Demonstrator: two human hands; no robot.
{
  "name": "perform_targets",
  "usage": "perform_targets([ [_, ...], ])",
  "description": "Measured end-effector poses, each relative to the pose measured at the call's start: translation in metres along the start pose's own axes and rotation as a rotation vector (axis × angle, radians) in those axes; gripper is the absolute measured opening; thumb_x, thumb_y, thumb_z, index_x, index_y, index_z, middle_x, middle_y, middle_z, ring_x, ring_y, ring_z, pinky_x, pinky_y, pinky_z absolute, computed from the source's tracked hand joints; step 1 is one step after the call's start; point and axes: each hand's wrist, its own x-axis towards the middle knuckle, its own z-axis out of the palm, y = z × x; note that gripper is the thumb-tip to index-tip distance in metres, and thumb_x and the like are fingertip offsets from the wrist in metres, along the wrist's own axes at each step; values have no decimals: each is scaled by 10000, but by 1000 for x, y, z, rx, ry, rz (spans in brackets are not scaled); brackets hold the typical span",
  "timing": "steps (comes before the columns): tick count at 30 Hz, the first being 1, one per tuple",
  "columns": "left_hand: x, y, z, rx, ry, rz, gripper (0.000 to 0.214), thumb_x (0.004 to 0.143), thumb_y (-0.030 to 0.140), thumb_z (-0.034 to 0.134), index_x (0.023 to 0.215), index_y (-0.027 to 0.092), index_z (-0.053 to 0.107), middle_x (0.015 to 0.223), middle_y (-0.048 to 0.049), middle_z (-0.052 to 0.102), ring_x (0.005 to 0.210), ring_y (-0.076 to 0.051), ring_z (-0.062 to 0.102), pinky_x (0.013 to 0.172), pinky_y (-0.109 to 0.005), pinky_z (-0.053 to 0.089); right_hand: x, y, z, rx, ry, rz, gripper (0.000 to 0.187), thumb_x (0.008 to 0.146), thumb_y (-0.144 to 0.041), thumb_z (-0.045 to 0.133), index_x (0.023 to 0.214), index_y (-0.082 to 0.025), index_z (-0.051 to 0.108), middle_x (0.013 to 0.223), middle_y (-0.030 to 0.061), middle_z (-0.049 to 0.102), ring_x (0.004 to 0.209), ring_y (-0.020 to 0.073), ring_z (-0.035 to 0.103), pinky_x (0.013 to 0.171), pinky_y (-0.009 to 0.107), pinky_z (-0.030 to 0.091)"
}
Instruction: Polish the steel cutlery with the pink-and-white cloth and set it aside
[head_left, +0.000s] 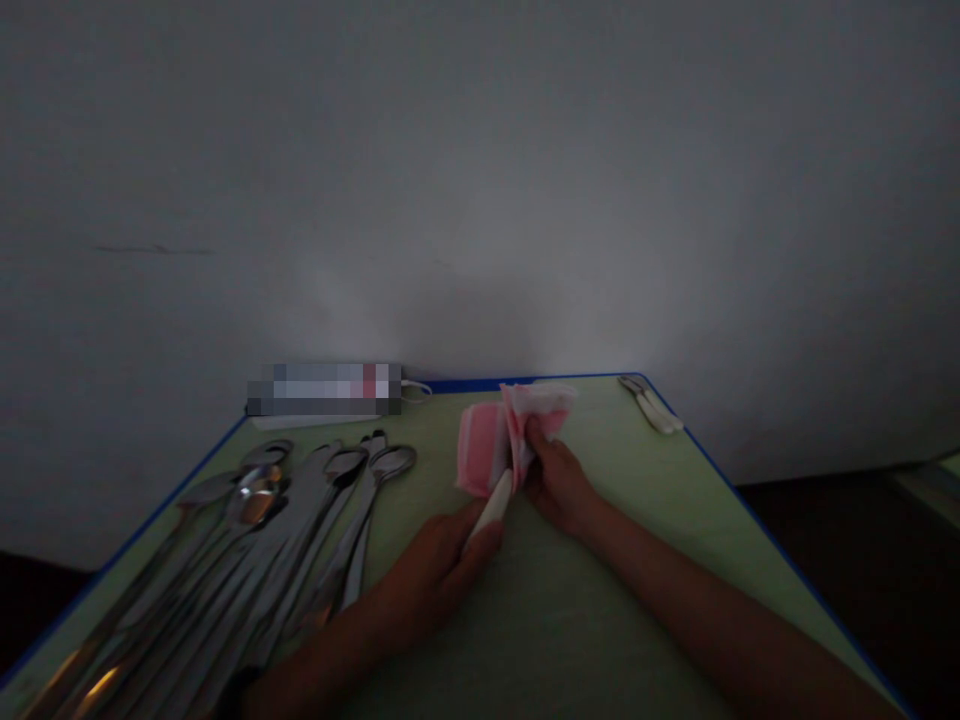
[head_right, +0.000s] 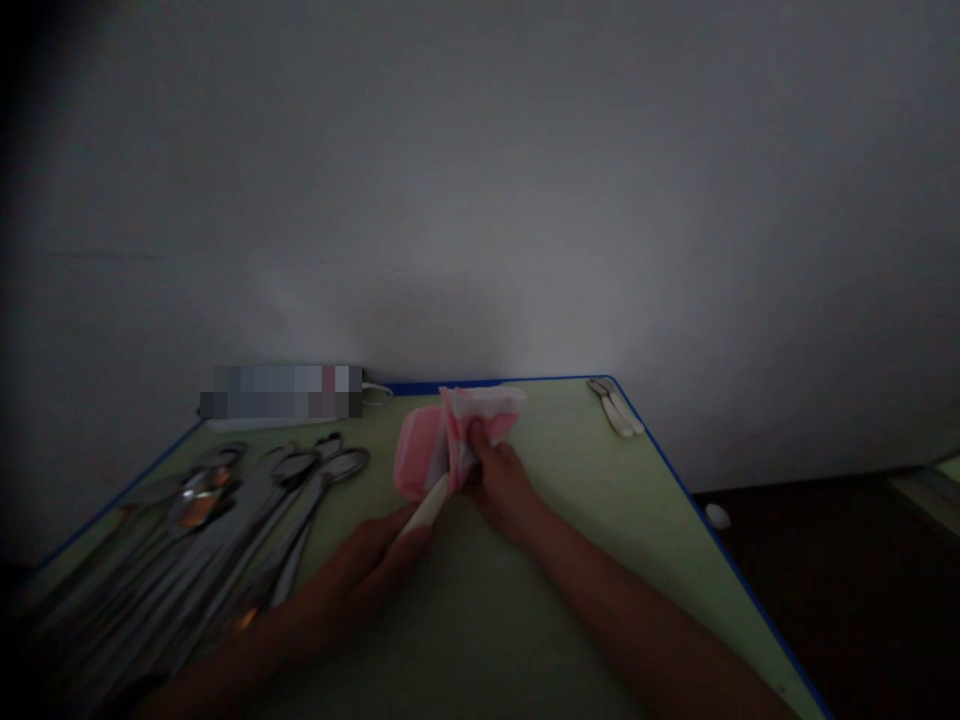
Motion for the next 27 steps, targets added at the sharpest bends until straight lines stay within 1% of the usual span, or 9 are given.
perform_targets([
  [4, -1, -10, 2, -101, 71, -36, 324, 905, 399, 301, 881, 178, 537, 684, 13, 546, 621, -138, 490, 601, -232, 389, 3, -2, -2, 88, -32, 40, 227, 699, -370, 663, 747, -154, 611, 599, -13, 617, 518, 102, 532, 544, 241, 455],
  [6, -1, -17, 4, -199, 46, -11, 347, 903, 400, 270, 892, 166, 525, 615, 27, 497, 549, -124, 444, 541, -224, 369, 5, -4, -3, 145, -6, 32, 153, 733, -306, 636, 765, -158, 613, 637, -11, 637, 547, 101, 552, 552, 231, 465],
  [8, -1, -20, 6, -259, 6, 26, 346, 898, 387, 258, 972, 158, 508, 590, 37, 481, 516, -117, 430, 522, -221, 361, 4, -6, -2, 206, 24, 35, 98, 757, -256, 601, 792, -166, 615, 681, -16, 656, 577, 103, 570, 557, 224, 471],
  [11, 0, -17, 7, -188, -15, 4, 324, 910, 372, 266, 999, 171, 503, 592, 42, 503, 537, -118, 473, 558, -223, 375, 3, -9, 1, 254, 22, 49, 87, 770, -224, 566, 809, -168, 619, 707, -21, 665, 595, 103, 582, 550, 215, 469],
  [14, 3, -11, 7, -84, 24, -63, 332, 911, 385, 286, 810, 176, 523, 566, 44, 503, 523, -114, 484, 543, -215, 367, 2, -10, 1, 236, 9, 56, 71, 750, -207, 587, 777, -149, 619, 689, -16, 659, 586, 97, 577, 558, 208, 470],
  [16, 4, -10, 6, -25, 70, -99, 363, 898, 400, 324, 666, 178, 494, 540, 45, 488, 499, -107, 472, 511, -207, 346, 2, -9, 0, 202, 16, 59, 69, 722, -203, 627, 750, -142, 610, 660, -19, 647, 554, 88, 562, 541, 199, 464],
  [18, 5, -11, 5, 17, 105, -111, 386, 888, 402, 358, 601, 176, 484, 532, 44, 486, 498, -102, 473, 502, -200, 333, 2, -7, -2, 182, 27, 45, 98, 694, -208, 664, 727, -143, 598, 625, -31, 630, 522, 76, 545, 509, 185, 452],
  [23, 4, -12, 6, 23, 77, -27, 308, 886, 345, 393, 716, 172, 583, 593, 41, 536, 543, -97, 506, 529, -188, 346, 3, -5, -4, 152, 42, 34, 137, 680, -232, 682, 724, -143, 587, 593, -36, 608, 506, 74, 531, 498, 187, 456],
  [27, 4, -10, 7, 7, 62, -3, 304, 896, 341, 372, 786, 173, 600, 598, 37, 530, 549, -102, 505, 531, -191, 355, 3, -6, -3, 133, 69, 45, 145, 675, -240, 682, 705, -145, 576, 576, -36, 592, 506, 81, 524, 488, 197, 451],
])
